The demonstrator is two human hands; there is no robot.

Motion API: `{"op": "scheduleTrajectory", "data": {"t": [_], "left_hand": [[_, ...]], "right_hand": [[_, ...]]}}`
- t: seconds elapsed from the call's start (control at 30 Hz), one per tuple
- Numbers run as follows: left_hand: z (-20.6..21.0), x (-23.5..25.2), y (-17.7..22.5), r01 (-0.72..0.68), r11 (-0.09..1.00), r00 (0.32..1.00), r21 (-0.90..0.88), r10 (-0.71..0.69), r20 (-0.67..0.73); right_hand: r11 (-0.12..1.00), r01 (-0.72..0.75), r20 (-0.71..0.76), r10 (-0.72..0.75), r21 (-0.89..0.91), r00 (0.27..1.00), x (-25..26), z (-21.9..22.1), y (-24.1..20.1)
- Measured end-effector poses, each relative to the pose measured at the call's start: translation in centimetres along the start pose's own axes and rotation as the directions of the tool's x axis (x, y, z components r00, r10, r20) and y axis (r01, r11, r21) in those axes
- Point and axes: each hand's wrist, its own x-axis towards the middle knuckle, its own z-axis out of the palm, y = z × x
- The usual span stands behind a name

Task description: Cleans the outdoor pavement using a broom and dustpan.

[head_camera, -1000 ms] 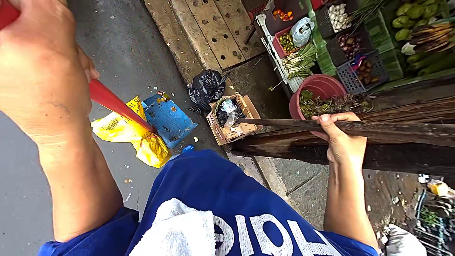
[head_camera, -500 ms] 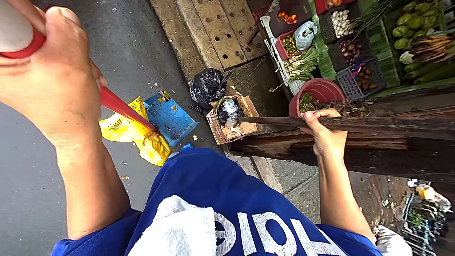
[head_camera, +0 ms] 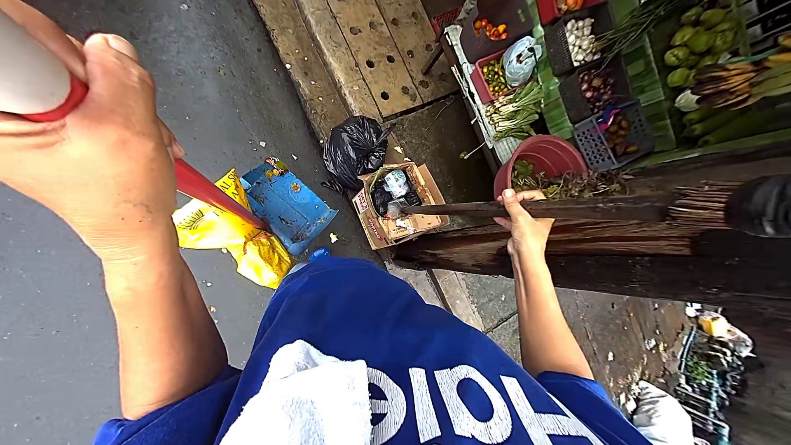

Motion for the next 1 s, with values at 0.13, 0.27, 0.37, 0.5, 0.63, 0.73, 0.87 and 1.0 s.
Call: {"op": "scheduleTrajectory", "data": {"t": [0.13,0.27,0.37,0.5,0.63,0.73,0.87,1.0], "left_hand": [[0.0,-0.1,-0.7,-0.035,0.999,0.999,-0.008,0.035,-0.030],[0.2,0.6,-2.0,-0.138,0.989,0.990,-0.061,0.138,0.000],[-1.4,0.7,-3.8,-0.109,0.986,0.993,-0.128,0.115,0.040],[-5.4,-0.3,-7.9,0.022,0.998,0.999,-0.061,-0.019,0.043],[-8.5,-2.8,-12.1,0.118,0.993,0.993,0.007,-0.117,-0.024],[-9.4,-4.7,-14.2,0.168,0.985,0.982,0.048,-0.163,-0.095],[-10.1,-7.5,-15.4,0.202,0.973,0.969,0.108,-0.183,-0.167],[-11.1,-11.5,-15.9,0.270,0.931,0.953,0.244,-0.222,-0.207]], "right_hand": [[0.998,-0.036,-0.062,0.038,0.045,0.997,-0.1,1.8,3.3],[0.985,-0.166,-0.037,0.168,0.035,0.985,-0.5,4.1,7.5],[0.981,-0.191,-0.004,0.192,0.021,0.981,1.2,3.1,5.9],[0.980,0.196,0.076,-0.199,0.041,0.977,5.1,-1.0,-2.1],[0.924,0.375,0.221,-0.383,0.081,0.897,6.4,-1.3,-10.9],[0.933,0.361,0.359,-0.339,0.009,0.869,4.9,3.3,-13.9],[0.881,0.394,0.506,-0.222,-0.262,0.833,4.4,10.5,-11.0],[0.743,0.401,0.577,-0.025,-0.536,0.817,4.1,13.4,-6.1]]}}
